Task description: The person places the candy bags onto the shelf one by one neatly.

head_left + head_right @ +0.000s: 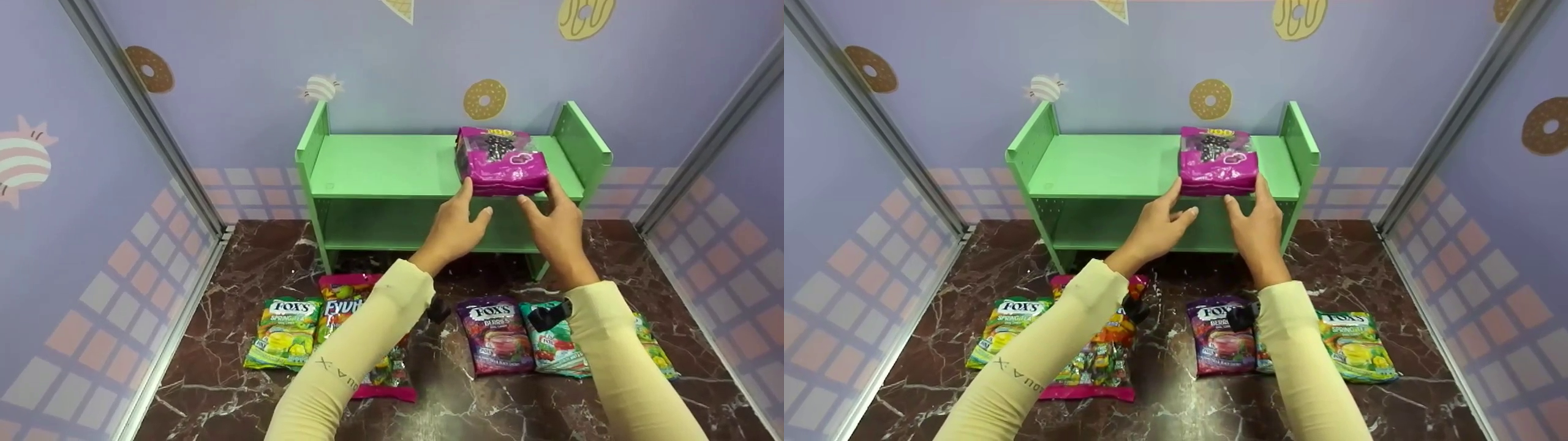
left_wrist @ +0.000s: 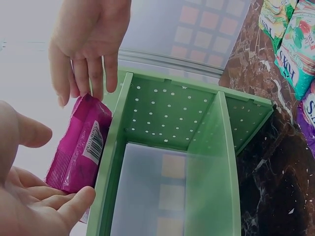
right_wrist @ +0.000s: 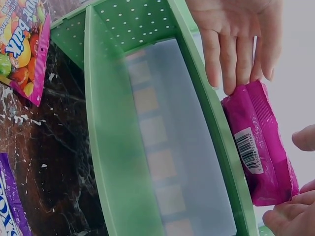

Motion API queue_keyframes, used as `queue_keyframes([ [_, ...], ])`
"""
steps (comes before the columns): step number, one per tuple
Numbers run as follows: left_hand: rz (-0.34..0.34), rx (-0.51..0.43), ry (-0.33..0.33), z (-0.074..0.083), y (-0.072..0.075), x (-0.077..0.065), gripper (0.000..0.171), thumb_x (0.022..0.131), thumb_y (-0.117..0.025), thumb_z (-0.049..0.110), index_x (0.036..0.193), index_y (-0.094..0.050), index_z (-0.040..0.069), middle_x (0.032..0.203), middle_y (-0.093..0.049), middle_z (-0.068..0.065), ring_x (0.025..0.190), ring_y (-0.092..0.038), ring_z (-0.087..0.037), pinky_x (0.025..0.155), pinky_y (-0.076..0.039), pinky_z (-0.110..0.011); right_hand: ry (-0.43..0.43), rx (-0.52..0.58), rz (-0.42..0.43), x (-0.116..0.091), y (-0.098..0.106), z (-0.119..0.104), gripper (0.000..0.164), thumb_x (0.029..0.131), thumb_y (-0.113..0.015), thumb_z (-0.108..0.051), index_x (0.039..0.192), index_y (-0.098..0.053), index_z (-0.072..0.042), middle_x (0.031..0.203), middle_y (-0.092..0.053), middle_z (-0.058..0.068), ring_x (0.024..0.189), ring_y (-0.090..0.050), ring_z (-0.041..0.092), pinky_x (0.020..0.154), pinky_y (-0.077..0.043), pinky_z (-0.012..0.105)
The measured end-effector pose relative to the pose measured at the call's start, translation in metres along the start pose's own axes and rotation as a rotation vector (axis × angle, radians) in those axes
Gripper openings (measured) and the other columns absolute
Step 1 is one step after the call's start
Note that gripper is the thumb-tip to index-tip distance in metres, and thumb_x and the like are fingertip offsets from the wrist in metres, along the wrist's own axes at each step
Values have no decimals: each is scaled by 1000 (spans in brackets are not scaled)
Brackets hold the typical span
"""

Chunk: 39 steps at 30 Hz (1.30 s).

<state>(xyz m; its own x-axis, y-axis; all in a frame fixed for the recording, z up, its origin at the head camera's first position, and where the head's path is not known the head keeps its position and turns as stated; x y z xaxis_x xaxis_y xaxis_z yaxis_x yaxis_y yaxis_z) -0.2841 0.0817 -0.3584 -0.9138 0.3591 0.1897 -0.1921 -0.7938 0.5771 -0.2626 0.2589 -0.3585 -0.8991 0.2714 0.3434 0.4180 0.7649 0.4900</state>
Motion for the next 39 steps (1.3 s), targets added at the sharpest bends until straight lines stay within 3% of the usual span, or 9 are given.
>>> queue_keyframes([
  [17, -30, 18, -10, 7, -7, 2, 72, 100, -50, 31, 156, -11, 9, 162, -17, -6, 149, -20, -18, 120, -23, -32, -23, 15, 21, 0, 13, 6, 66, 96, -59, -33, 151, -32, -10, 150, -42, 11, 141, -39, 24, 118, -29, 38],
  [25, -41, 38, 0, 11, -11, 4, 72, 100, -50, 33, 156, -11, 10, 162, -16, -4, 149, -20, -16, 120, -22, -29, -53, 19, 19, 0, 17, 8, 66, 95, -60, -36, 152, -32, -17, 151, -41, 6, 141, -38, 20, 117, -31, 36],
  [29, -49, 38, -4, 12, -14, 6, 72, 100, -50, 33, 156, -11, 10, 163, -16, -4, 149, -20, -16, 120, -22, -29, -52, 2, 23, 0, 20, 10, 67, 95, -59, -37, 152, -31, -17, 151, -41, 7, 141, -37, 21, 117, -30, 38],
  [36, -66, 41, -12, 15, -18, 10, 72, 101, -50, 33, 156, -10, 10, 163, -15, -5, 149, -19, -15, 120, -24, -30, -42, 18, 21, 1, 23, 13, 66, 96, -58, -36, 153, -31, -18, 152, -40, 10, 139, -41, 26, 111, -39, 43],
  [39, -67, 39, -10, 16, -20, 11, 72, 101, -50, 33, 156, -10, 10, 163, -15, -5, 149, -19, -15, 120, -24, -30, -49, 7, 24, 2, 24, 15, 67, 96, -59, -36, 153, -30, -18, 152, -40, 10, 141, -39, 25, 113, -35, 43],
])
Point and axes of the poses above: each hand's wrist, its own x-axis towards the middle knuckle, its own y-axis out of the back of the hand, z = x × y, the point moved 1 cm from there along x, towards the middle knuckle
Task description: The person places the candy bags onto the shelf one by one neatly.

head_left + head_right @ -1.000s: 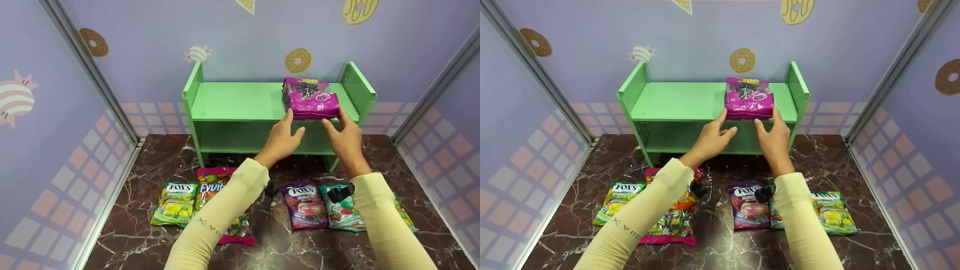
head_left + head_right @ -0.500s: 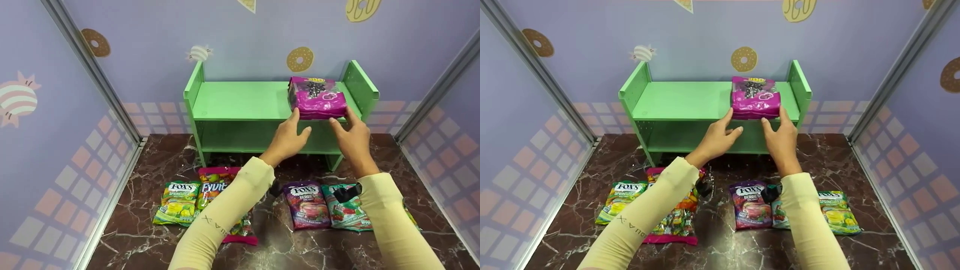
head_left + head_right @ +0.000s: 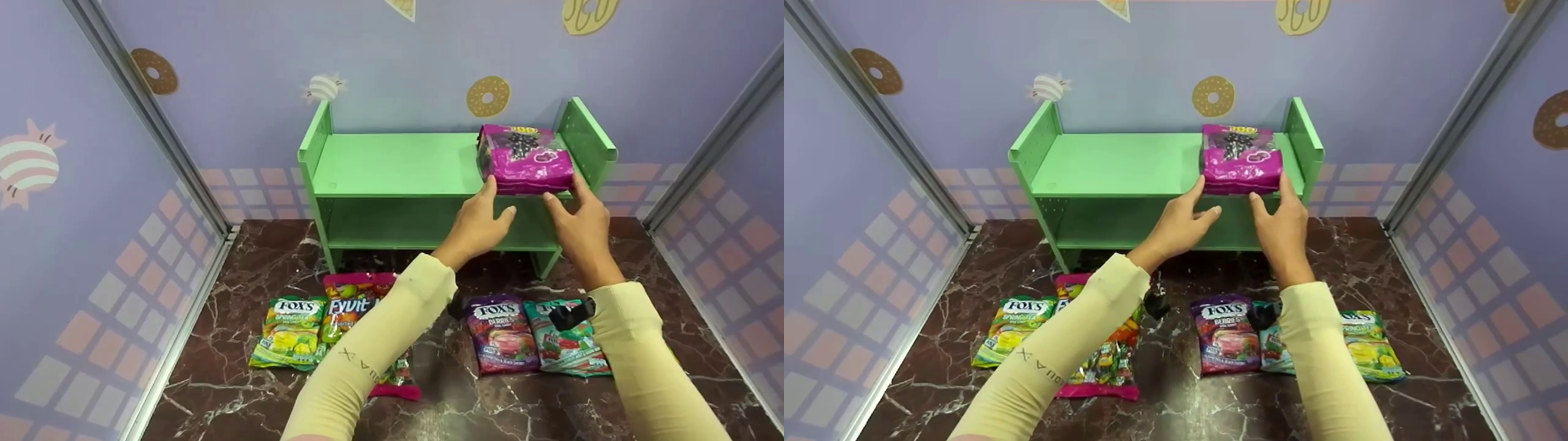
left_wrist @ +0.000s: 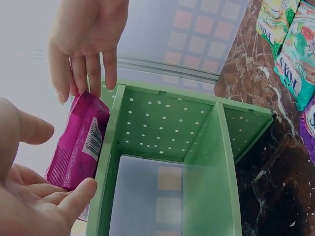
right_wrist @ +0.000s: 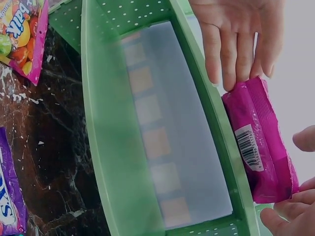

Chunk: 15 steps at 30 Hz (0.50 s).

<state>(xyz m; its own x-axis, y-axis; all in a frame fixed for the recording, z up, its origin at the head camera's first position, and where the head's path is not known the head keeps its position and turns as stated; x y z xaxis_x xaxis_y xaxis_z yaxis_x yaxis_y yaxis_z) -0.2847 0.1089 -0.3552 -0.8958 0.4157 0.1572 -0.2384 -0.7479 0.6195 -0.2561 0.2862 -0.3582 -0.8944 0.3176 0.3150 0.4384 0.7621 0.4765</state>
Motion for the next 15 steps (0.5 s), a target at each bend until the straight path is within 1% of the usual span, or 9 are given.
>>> queue_keyframes([
  [2, 1, -1, 1, 1, -1, 1, 72, 100, -50, 33, 156, -10, 10, 163, -15, -5, 149, -19, -15, 120, -23, -29, -9, -4, 0, 0, 1, 1, 68, 96, -59, -37, 153, -29, -17, 153, -39, 10, 142, -36, 25, 116, -32, 43],
  [6, 0, 5, 1, 2, -3, 2, 72, 101, -50, 33, 156, -10, 9, 163, -14, -5, 149, -19, -15, 120, -23, -29, -19, -5, 0, 1, 2, 3, 70, 95, -59, -38, 154, -27, -15, 154, -37, 9, 144, -33, 24, 117, -30, 43],
  [11, -7, 19, 1, 3, -6, 4, 72, 101, -49, 32, 156, -9, 9, 163, -14, -5, 149, -19, -15, 120, -23, -28, -24, -18, -4, 1, 4, 6, 73, 95, -58, -39, 155, -24, -13, 155, -34, 9, 144, -32, 26, 116, -30, 43],
  [15, -10, 23, 2, 6, -8, 7, 72, 101, -49, 32, 156, -9, 9, 163, -14, -5, 149, -18, -15, 120, -22, -28, -18, -23, 4, 2, 6, 7, 73, 96, -58, -38, 154, -24, -11, 154, -35, 10, 143, -33, 27, 116, -31, 44],
])
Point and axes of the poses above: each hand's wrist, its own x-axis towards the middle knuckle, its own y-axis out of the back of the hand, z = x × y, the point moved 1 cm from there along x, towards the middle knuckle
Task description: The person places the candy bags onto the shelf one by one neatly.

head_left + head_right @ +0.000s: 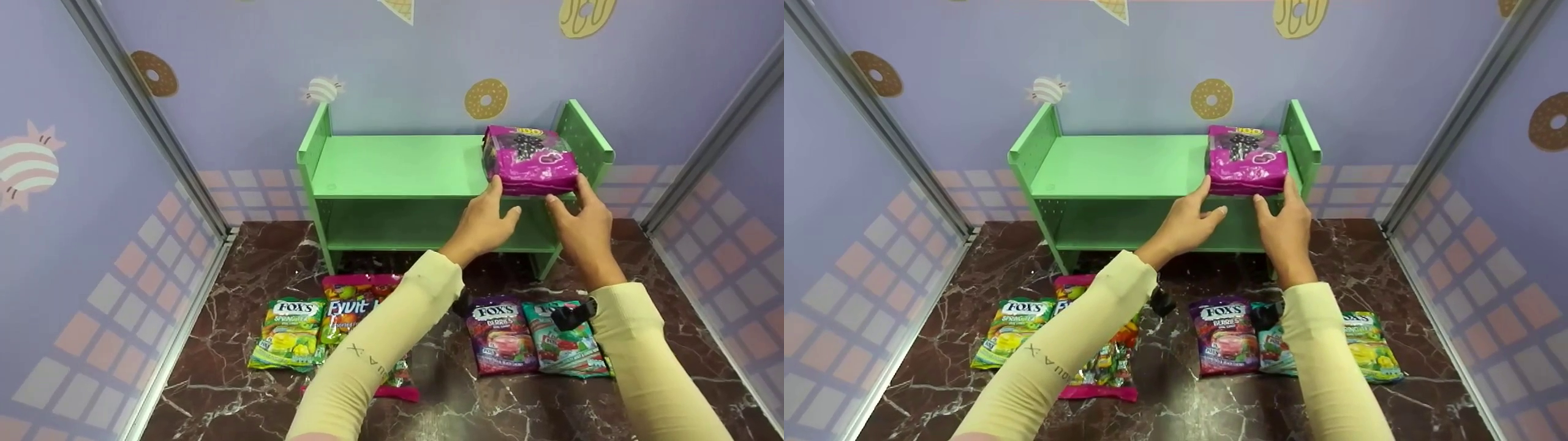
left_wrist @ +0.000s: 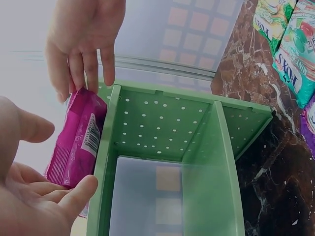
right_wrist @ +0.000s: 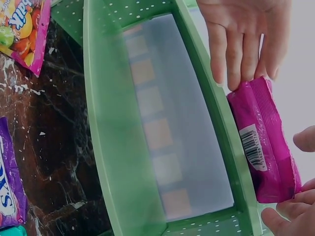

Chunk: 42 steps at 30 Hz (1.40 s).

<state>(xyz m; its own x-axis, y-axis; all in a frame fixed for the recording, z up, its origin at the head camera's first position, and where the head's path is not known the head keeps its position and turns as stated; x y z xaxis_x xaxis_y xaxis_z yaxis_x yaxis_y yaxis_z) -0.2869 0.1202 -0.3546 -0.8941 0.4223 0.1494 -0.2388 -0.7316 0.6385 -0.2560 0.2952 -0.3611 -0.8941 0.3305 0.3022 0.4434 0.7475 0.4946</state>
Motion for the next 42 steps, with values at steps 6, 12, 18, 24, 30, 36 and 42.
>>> queue_keyframes([
  [6, -11, 8, 9, 2, -2, 3, 72, 101, -48, 33, 156, -8, 10, 163, -13, -4, 149, -18, -14, 120, -23, -28, -2, -7, 2, 1, 2, 1, 73, 95, -59, -38, 154, -25, -14, 155, -35, 9, 144, -32, 26, 116, -31, 45],
  [12, -21, 26, 9, 5, -3, 6, 72, 101, -48, 33, 156, -8, 10, 163, -12, -3, 149, -18, -14, 120, -23, -28, -7, -24, 5, 3, 6, 2, 72, 96, -58, -37, 154, -25, -13, 154, -36, 9, 143, -34, 26, 114, -34, 44],
  [18, -31, 56, -1, 3, -4, 9, 75, 100, -50, 35, 156, -9, 9, 163, -13, -4, 149, -18, -13, 120, -23, -27, -5, -34, 7, 6, 6, 4, 70, 96, -58, -36, 154, -26, -12, 153, -37, 11, 143, -33, 28, 117, -30, 45],
  [24, -48, 78, 6, 5, -5, 11, 76, 99, -51, 37, 156, -8, 11, 164, -12, -2, 149, -17, -12, 120, -21, -26, -11, -37, 4, 7, 9, 5, 71, 97, -56, -37, 154, -25, -12, 154, -35, 11, 144, -32, 28, 118, -28, 44],
  [30, -66, 69, 2, 6, -5, 9, 77, 99, -51, 36, 157, -7, 11, 164, -11, -2, 149, -17, -12, 120, -21, -26, -17, -15, 15, 6, 10, 7, 70, 97, -56, -37, 155, -24, -14, 155, -34, 9, 145, -30, 26, 118, -28, 43],
  [36, -73, 48, -7, 4, -5, 4, 78, 100, -50, 36, 157, -3, 11, 164, -8, -2, 150, -15, -12, 121, -20, -27, -23, 3, 9, 4, 8, 9, 71, 97, -56, -36, 155, -22, -14, 156, -31, 8, 146, -29, 23, 116, -32, 43],
  [42, -92, 40, 4, 2, -6, 0, 78, 100, -50, 37, 157, -1, 14, 164, -7, 1, 150, -13, -11, 121, -19, -28, -36, 23, 7, 0, 9, 9, 71, 97, -55, -38, 156, -21, -16, 157, -30, 8, 142, -36, 25, 110, -40, 42],
])
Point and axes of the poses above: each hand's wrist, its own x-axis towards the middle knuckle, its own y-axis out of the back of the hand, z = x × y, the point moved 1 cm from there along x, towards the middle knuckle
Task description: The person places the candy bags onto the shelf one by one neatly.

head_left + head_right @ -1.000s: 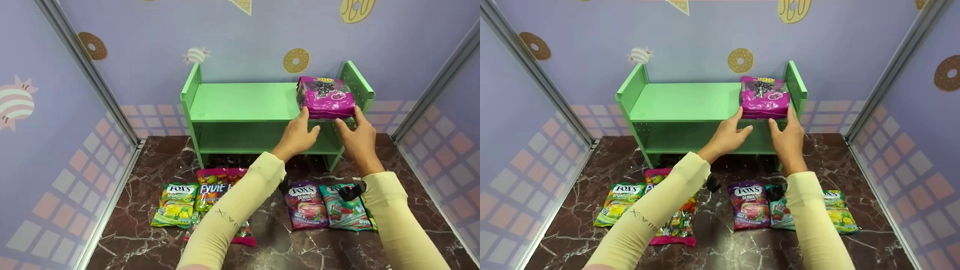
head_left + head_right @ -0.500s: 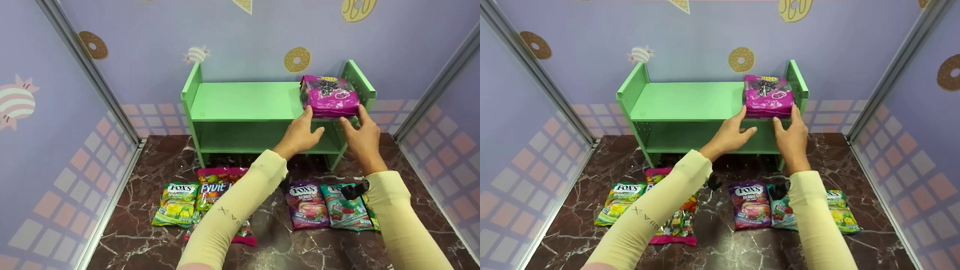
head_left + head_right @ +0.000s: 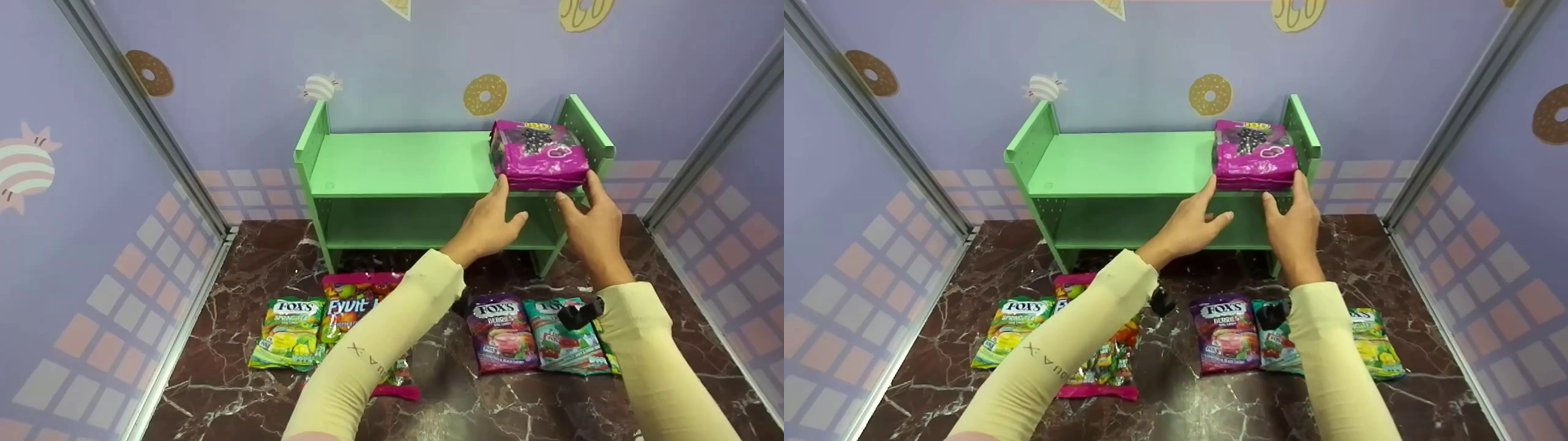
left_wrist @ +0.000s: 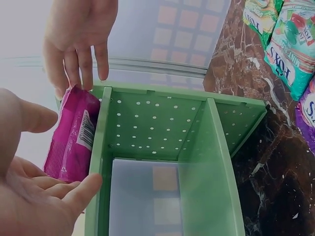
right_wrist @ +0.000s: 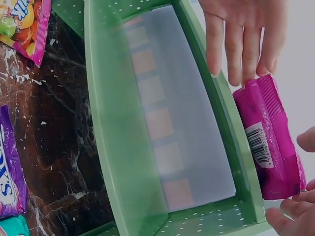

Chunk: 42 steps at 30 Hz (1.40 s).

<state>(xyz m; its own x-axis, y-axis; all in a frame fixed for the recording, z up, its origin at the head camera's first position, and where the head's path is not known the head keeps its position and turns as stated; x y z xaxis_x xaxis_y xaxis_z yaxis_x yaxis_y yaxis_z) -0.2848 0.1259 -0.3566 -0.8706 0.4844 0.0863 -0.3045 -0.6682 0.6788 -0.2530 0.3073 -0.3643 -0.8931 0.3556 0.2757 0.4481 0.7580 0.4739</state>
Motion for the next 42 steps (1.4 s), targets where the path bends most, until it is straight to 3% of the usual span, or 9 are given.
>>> queue_keyframes([
  [10, -11, -14, -16, -7, -1, -12, 78, 100, -50, 36, 157, 0, 15, 164, -5, 2, 150, -14, -12, 121, -21, -30, -10, 18, 20, -9, 2, 1, 72, 96, -56, -40, 156, -21, -19, 157, -31, 11, 141, -38, 28, 111, -38, 45],
  [15, -6, -28, -28, -11, -1, -19, 77, 100, -49, 37, 157, -3, 15, 164, -9, 3, 149, -17, -13, 120, -24, -32, -16, 10, 32, -14, 5, 5, 72, 96, -55, -40, 156, -21, -19, 156, -33, 11, 136, -45, 32, 109, -40, 47],
  [20, -23, -32, -32, -13, -3, -25, 76, 100, -49, 38, 157, -4, 15, 163, -12, 1, 149, -19, -14, 120, -24, -32, -18, 23, 93, -20, 7, 12, 65, 96, -56, -38, 153, -29, -24, 152, -42, 8, 126, -55, 31, 106, -44, 46],
  [25, -41, -37, -15, -18, -7, -31, 75, 100, -49, 39, 157, -5, 16, 163, -12, 1, 149, -18, -15, 121, -23, -32, -20, 34, 155, -26, 4, 23, 58, 96, -57, -33, 150, -37, -22, 147, -49, 9, 126, -54, 28, 106, -43, 44],
  [33, -57, -65, 15, -30, -18, -40, 73, 100, -49, 39, 157, -7, 18, 163, -14, 0, 149, -20, -15, 120, -24, -33, -34, -8, 47, -36, -4, 42, 62, 97, -55, -37, 152, -33, -18, 151, -43, 10, 137, -44, 29, 109, -39, 49],
  [42, -60, -81, 60, -41, -27, -49, 72, 100, -49, 40, 157, -9, 20, 162, -17, 1, 149, -22, -15, 120, -26, -35, -48, -41, -51, -47, -14, 58, 65, 97, -55, -39, 152, -32, -13, 152, -40, 17, 135, -45, 35, 105, -42, 52],
])
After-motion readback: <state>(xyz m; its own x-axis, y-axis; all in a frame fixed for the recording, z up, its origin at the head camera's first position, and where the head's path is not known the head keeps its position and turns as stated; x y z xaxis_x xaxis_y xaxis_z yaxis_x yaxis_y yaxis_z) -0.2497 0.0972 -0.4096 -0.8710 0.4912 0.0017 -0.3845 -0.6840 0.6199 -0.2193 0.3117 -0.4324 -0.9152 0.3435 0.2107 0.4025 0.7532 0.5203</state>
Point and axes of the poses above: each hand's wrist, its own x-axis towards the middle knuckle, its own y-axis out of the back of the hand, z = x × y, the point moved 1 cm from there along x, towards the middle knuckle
